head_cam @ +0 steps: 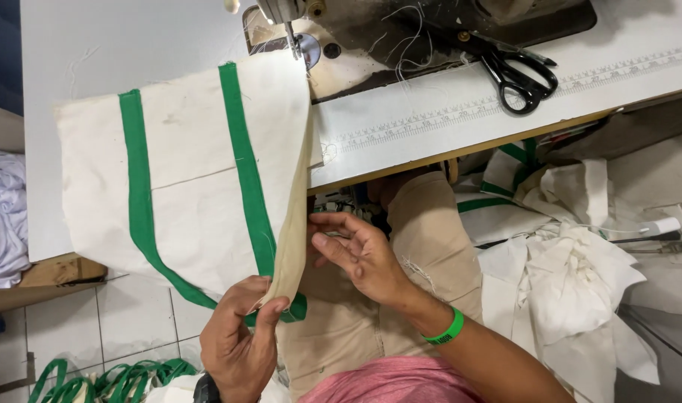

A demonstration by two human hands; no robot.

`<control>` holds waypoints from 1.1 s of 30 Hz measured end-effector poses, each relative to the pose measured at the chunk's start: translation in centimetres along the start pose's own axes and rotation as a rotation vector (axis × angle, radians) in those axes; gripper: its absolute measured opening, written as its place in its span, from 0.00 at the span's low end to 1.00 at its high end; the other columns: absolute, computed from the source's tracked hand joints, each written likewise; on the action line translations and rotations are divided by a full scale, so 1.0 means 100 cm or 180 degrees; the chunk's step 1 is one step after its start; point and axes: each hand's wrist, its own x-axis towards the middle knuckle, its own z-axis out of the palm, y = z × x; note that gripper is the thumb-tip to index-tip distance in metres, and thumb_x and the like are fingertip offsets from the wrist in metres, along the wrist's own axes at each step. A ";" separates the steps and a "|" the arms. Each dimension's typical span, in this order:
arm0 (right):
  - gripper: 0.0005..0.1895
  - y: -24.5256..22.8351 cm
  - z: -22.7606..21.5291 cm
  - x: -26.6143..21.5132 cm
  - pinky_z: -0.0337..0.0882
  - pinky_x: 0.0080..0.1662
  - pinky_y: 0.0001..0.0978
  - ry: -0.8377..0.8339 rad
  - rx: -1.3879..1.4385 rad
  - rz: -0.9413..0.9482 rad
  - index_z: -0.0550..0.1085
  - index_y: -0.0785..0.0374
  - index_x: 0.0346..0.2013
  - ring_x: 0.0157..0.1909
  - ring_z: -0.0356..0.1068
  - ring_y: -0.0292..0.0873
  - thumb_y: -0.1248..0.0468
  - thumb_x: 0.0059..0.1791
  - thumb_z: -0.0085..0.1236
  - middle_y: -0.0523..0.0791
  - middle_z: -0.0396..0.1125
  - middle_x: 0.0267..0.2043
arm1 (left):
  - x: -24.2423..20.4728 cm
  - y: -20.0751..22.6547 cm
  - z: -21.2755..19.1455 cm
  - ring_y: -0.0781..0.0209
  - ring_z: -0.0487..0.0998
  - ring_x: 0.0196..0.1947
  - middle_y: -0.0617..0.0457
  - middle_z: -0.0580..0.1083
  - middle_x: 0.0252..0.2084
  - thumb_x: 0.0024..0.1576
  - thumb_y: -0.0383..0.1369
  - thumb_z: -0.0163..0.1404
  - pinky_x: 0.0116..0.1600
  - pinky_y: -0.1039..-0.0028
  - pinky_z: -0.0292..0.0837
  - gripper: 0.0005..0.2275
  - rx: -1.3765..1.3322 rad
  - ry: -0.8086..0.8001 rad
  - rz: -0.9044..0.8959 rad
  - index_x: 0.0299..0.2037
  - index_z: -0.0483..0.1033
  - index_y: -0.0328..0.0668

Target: Sewing straps onto a tote bag and trimming threads with scissors.

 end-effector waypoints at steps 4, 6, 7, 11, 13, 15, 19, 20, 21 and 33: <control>0.23 -0.007 0.005 0.003 0.88 0.43 0.35 -0.0079 0.0028 0.0090 0.74 0.69 0.62 0.47 0.79 0.45 0.59 0.56 0.61 0.53 0.73 0.59 | 0.010 0.008 -0.001 0.43 0.86 0.42 0.37 0.81 0.40 0.61 0.28 0.59 0.52 0.55 0.86 0.07 -0.0270 0.0066 0.0151 0.39 0.75 0.30; 0.23 -0.013 0.008 0.005 0.88 0.42 0.36 -0.0065 0.0027 0.0111 0.74 0.68 0.61 0.51 0.77 0.44 0.58 0.55 0.62 0.52 0.72 0.59 | 0.019 0.014 -0.002 0.41 0.86 0.40 0.34 0.81 0.39 0.61 0.28 0.58 0.50 0.54 0.87 0.07 -0.0262 0.0079 0.0286 0.39 0.76 0.29; 0.29 -0.017 0.009 0.007 0.88 0.39 0.37 -0.0080 0.0045 0.0190 0.72 0.69 0.63 0.55 0.76 0.46 0.54 0.53 0.62 0.54 0.71 0.59 | 0.025 0.017 -0.003 0.45 0.83 0.38 0.36 0.79 0.37 0.60 0.27 0.59 0.53 0.52 0.86 0.07 -0.0142 -0.0120 0.0595 0.36 0.74 0.30; 0.27 -0.038 0.021 0.010 0.82 0.47 0.30 0.0275 -0.0064 0.0651 0.73 0.64 0.55 0.50 0.81 0.43 0.55 0.47 0.69 0.51 0.80 0.51 | 0.049 0.020 -0.012 0.56 0.79 0.39 0.51 0.75 0.35 0.60 0.37 0.66 0.59 0.53 0.75 0.13 0.0174 -0.1524 0.1585 0.34 0.75 0.40; 0.28 -0.029 0.017 0.014 0.82 0.53 0.33 0.0233 -0.0115 0.0603 0.73 0.66 0.59 0.53 0.80 0.43 0.59 0.48 0.68 0.51 0.80 0.55 | 0.073 0.019 -0.011 0.54 0.79 0.42 0.51 0.77 0.37 0.63 0.42 0.61 0.56 0.57 0.73 0.12 0.0363 -0.1766 0.1358 0.40 0.78 0.40; 0.29 -0.020 0.015 0.015 0.82 0.58 0.36 0.0185 -0.0167 0.0579 0.73 0.67 0.63 0.57 0.80 0.44 0.62 0.49 0.67 0.51 0.80 0.59 | 0.104 0.008 -0.012 0.53 0.78 0.44 0.52 0.80 0.39 0.66 0.46 0.55 0.54 0.60 0.70 0.15 0.0548 -0.2006 0.1102 0.46 0.81 0.41; 0.23 -0.005 0.004 0.013 0.80 0.51 0.31 0.0500 -0.0581 0.0607 0.78 0.62 0.61 0.52 0.78 0.37 0.59 0.52 0.65 0.45 0.81 0.56 | 0.174 -0.081 -0.030 0.39 0.82 0.49 0.40 0.82 0.51 0.65 0.40 0.62 0.51 0.49 0.77 0.19 0.2308 -0.0678 0.0833 0.62 0.81 0.37; 0.22 -0.001 0.003 0.014 0.80 0.45 0.30 0.0499 -0.0566 0.0558 0.80 0.63 0.59 0.47 0.77 0.36 0.58 0.52 0.65 0.45 0.82 0.53 | 0.185 -0.114 -0.049 0.34 0.81 0.50 0.37 0.82 0.53 0.65 0.41 0.66 0.47 0.45 0.76 0.22 0.3173 0.0060 0.0873 0.63 0.82 0.36; 0.22 -0.002 -0.002 0.012 0.80 0.45 0.30 0.0390 -0.0589 0.0571 0.80 0.63 0.59 0.47 0.77 0.36 0.58 0.52 0.65 0.45 0.82 0.53 | 0.188 -0.137 -0.066 0.34 0.81 0.50 0.37 0.82 0.53 0.65 0.41 0.66 0.47 0.45 0.76 0.22 0.3240 0.0123 0.0801 0.63 0.82 0.36; 0.49 -0.043 0.021 0.024 0.70 0.67 0.32 0.1993 0.0046 0.1835 0.62 0.63 0.80 0.69 0.71 0.41 0.56 0.44 0.63 0.44 0.71 0.73 | 0.159 -0.183 -0.162 0.46 0.82 0.44 0.53 0.81 0.38 0.60 0.52 0.64 0.51 0.50 0.74 0.24 0.2178 0.0426 -0.1946 0.56 0.83 0.41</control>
